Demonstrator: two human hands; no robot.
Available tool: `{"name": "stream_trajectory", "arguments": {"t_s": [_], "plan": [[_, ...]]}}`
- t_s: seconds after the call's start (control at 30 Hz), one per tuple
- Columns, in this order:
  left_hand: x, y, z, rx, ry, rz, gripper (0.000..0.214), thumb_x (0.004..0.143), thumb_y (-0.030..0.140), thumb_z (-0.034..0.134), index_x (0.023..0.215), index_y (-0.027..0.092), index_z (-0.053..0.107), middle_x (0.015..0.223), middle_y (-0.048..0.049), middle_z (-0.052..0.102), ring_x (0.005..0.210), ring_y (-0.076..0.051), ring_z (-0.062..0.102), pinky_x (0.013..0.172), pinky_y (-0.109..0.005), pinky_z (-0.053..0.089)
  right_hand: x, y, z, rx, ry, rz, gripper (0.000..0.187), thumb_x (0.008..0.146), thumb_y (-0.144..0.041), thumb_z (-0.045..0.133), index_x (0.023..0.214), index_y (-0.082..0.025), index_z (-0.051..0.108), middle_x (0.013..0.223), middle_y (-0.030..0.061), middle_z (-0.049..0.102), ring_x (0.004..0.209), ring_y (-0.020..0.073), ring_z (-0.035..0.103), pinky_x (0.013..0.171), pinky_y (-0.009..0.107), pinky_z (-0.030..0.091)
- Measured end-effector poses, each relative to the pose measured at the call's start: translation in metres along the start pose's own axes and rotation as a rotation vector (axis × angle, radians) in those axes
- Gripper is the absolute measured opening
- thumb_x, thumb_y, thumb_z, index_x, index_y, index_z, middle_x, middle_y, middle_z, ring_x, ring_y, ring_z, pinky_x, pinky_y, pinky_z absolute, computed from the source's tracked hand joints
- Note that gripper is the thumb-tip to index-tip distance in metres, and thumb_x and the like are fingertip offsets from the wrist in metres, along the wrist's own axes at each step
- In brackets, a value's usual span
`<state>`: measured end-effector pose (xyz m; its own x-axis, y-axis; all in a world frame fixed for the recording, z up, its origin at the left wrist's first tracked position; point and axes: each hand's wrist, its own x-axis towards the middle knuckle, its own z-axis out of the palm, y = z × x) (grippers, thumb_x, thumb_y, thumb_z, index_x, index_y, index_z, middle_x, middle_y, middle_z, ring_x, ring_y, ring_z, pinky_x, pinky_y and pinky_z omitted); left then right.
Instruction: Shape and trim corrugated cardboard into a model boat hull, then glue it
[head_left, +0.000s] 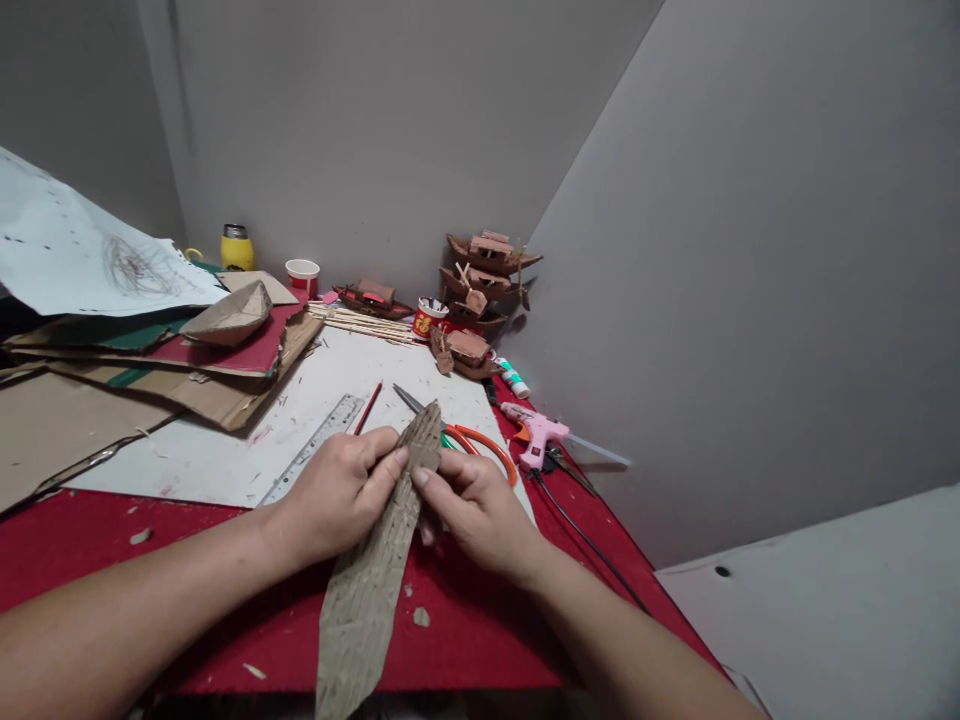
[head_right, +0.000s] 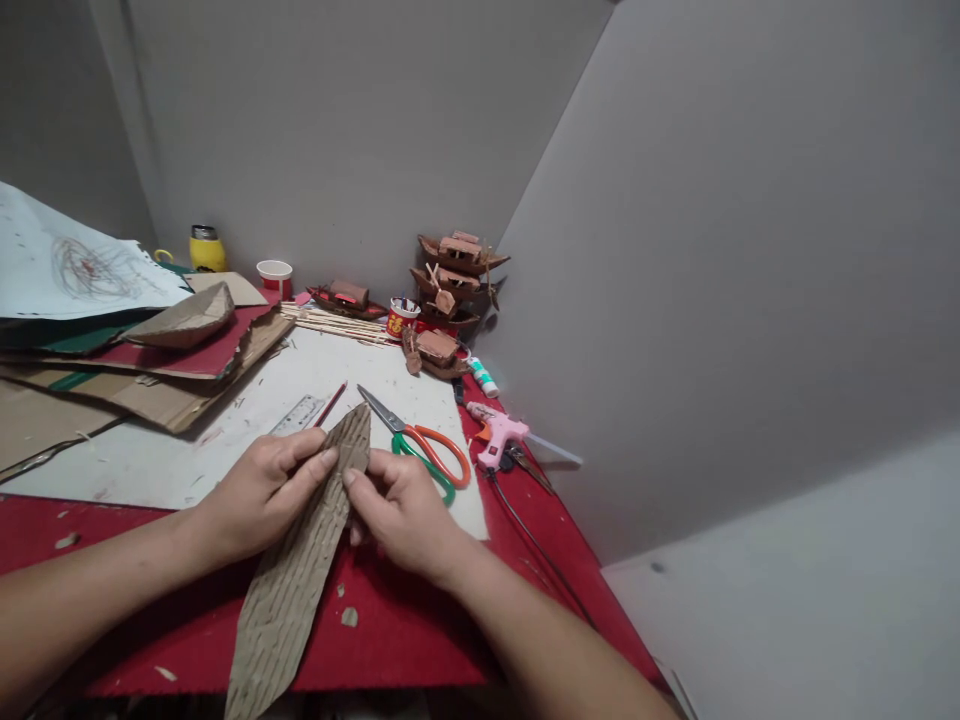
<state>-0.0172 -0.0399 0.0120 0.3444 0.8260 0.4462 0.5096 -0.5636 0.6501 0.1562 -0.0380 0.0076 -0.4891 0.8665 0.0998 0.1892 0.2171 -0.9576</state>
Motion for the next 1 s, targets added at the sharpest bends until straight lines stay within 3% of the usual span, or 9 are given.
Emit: {"name": "stream_trajectory", "arguments": {"t_s": [0.17,0.33,0.47,0.6,0.83,1.0], "plan": [[-0.009,-0.003,0.002,0.129,0.011,0.180,0.017,0.089,0.017,0.038,0.074,0.019,0.045,0.058,0.0051,0.040,0.050,-0.011,0.042,0.053,-0.025,0.028,-0.004,-0.002,-0.001,-0.211,0.028,-0.156,0.028,0.092,-0.034,0.045,0.071,-0.017,0.053,0.052,-0.0019,0.054,0.045,0.0095,0.052,0.044,0.020,0.040],[-0.004,-0.003,0.003,-0.040,0.037,0.027,0.024,0.091,0.024,0.038,0.069,0.019,0.045,0.060,0.0038,0.045,0.055,-0.011,0.045,0.056,-0.023,0.035,0.000,0.001,-0.003,-0.041,0.011,-0.070,0.028,0.091,-0.040,0.048,0.076,-0.016,0.054,0.050,-0.0037,0.053,0.041,0.0083,0.050,0.041,0.019,0.038],[0.003,0.000,-0.001,-0.234,0.000,-0.044,0.018,0.090,0.026,0.040,0.083,0.017,0.054,0.076,-0.0005,0.059,0.070,-0.014,0.054,0.065,-0.025,0.041,0.005,0.003,-0.005,0.161,-0.028,0.023,0.030,0.086,-0.045,0.055,0.079,-0.016,0.055,0.054,-0.0039,0.056,0.039,0.0076,0.051,0.038,0.018,0.039],[0.004,0.003,-0.004,-0.282,0.005,-0.084,0.015,0.087,0.025,0.044,0.083,0.018,0.056,0.075,-0.0008,0.062,0.069,-0.015,0.056,0.063,-0.025,0.042,0.006,0.000,-0.008,0.189,-0.040,-0.006,0.028,0.088,-0.042,0.052,0.080,-0.016,0.056,0.052,-0.0042,0.057,0.040,0.0081,0.053,0.040,0.018,0.041],[0.002,0.003,-0.002,-0.278,-0.031,-0.069,0.013,0.088,0.022,0.042,0.079,0.018,0.050,0.070,0.0007,0.055,0.064,-0.014,0.053,0.060,-0.025,0.040,0.003,0.001,-0.005,0.127,-0.046,-0.011,0.023,0.090,-0.035,0.048,0.075,-0.017,0.050,0.052,-0.0044,0.056,0.040,0.0076,0.052,0.041,0.017,0.041],[-0.006,0.002,0.001,-0.058,-0.040,0.047,0.012,0.087,0.019,0.042,0.075,0.021,0.042,0.061,0.0045,0.043,0.054,-0.012,0.043,0.054,-0.026,0.031,0.003,0.001,0.000,0.100,-0.033,0.031,0.020,0.088,-0.032,0.048,0.074,-0.018,0.047,0.052,-0.0056,0.054,0.038,0.0072,0.051,0.038,0.017,0.040]]}}
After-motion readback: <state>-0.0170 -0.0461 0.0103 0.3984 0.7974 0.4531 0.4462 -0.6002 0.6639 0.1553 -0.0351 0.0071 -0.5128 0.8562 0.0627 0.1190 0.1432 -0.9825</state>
